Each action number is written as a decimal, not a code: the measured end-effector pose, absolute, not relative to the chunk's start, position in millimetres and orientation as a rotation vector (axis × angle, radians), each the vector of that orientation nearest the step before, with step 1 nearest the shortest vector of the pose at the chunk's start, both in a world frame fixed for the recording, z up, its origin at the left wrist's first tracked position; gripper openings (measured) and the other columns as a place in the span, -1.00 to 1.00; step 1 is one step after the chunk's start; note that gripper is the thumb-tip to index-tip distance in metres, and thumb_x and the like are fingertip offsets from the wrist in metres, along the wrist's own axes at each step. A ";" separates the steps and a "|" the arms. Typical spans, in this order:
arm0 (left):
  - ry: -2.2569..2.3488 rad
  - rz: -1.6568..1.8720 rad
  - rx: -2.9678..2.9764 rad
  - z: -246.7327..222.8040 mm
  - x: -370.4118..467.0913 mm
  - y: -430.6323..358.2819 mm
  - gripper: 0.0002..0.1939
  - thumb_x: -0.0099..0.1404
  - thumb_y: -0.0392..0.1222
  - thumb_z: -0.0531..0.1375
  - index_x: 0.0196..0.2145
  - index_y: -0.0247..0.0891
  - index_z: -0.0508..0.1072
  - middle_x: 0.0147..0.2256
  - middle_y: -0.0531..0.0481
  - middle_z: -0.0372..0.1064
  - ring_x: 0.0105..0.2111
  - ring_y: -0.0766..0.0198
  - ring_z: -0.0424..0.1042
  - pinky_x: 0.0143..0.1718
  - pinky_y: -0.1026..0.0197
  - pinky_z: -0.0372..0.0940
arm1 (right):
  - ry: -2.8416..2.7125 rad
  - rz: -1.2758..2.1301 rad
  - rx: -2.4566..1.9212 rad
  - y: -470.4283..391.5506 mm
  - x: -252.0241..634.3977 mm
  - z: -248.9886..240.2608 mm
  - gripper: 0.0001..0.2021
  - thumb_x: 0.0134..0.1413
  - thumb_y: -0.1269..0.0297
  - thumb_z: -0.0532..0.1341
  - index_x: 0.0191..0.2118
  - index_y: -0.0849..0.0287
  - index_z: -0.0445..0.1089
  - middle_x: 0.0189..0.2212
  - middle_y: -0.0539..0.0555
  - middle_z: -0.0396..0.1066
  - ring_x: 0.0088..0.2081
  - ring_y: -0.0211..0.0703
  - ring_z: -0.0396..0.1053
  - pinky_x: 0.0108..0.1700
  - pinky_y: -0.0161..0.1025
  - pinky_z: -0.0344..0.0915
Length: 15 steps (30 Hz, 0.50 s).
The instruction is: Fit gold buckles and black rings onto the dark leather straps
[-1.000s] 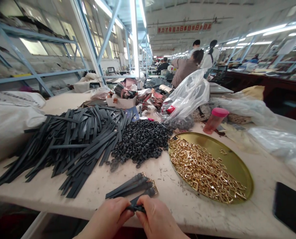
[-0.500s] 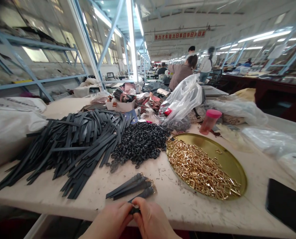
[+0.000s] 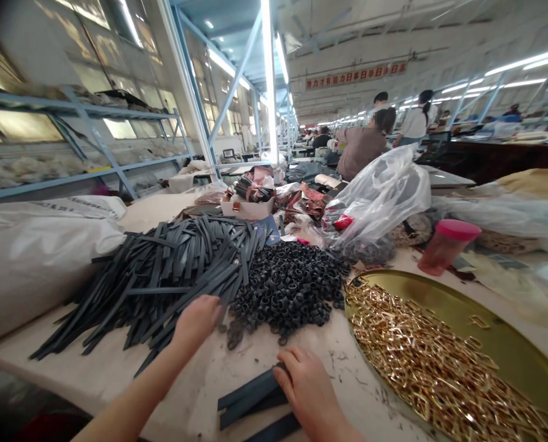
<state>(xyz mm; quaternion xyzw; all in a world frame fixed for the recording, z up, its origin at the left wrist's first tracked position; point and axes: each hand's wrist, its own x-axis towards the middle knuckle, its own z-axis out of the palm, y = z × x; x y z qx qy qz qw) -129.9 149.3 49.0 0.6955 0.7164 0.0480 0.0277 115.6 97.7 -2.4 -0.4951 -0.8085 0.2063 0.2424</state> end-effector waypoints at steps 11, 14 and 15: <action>2.449 0.127 1.974 52.4 -159.7 143.7 -0.85 0.20 -0.23 -0.02 -0.40 -0.28 0.31 -0.37 -0.11 0.41 -0.32 0.14 0.41 -0.31 0.22 0.20 | -2.061 0.539 -1.337 84.5 134.1 6.5 -0.72 0.08 0.29 0.08 -0.09 0.22 0.32 -0.10 0.20 0.37 -0.07 -0.02 0.32 -0.04 -0.07 0.27; 2.424 0.292 2.002 78.4 -146.6 105.6 -0.80 0.25 -0.13 -0.08 -0.34 -0.22 0.28 -0.38 -0.03 0.39 -0.36 0.20 0.40 -0.33 0.25 0.20 | -1.968 0.455 -1.294 73.5 141.6 14.5 -0.74 0.12 0.31 0.03 -0.08 0.18 0.28 -0.12 0.18 0.36 -0.10 -0.06 0.34 -0.07 -0.10 0.31; 2.409 0.366 2.016 87.9 -140.8 90.0 -0.80 0.25 -0.10 -0.08 -0.30 -0.21 0.26 -0.35 -0.02 0.38 -0.34 0.22 0.39 -0.30 0.27 0.20 | -1.932 0.455 -1.296 69.6 144.2 18.2 -0.74 0.13 0.31 0.02 -0.06 0.17 0.26 -0.15 0.17 0.36 -0.16 -0.09 0.37 -0.12 -0.13 0.34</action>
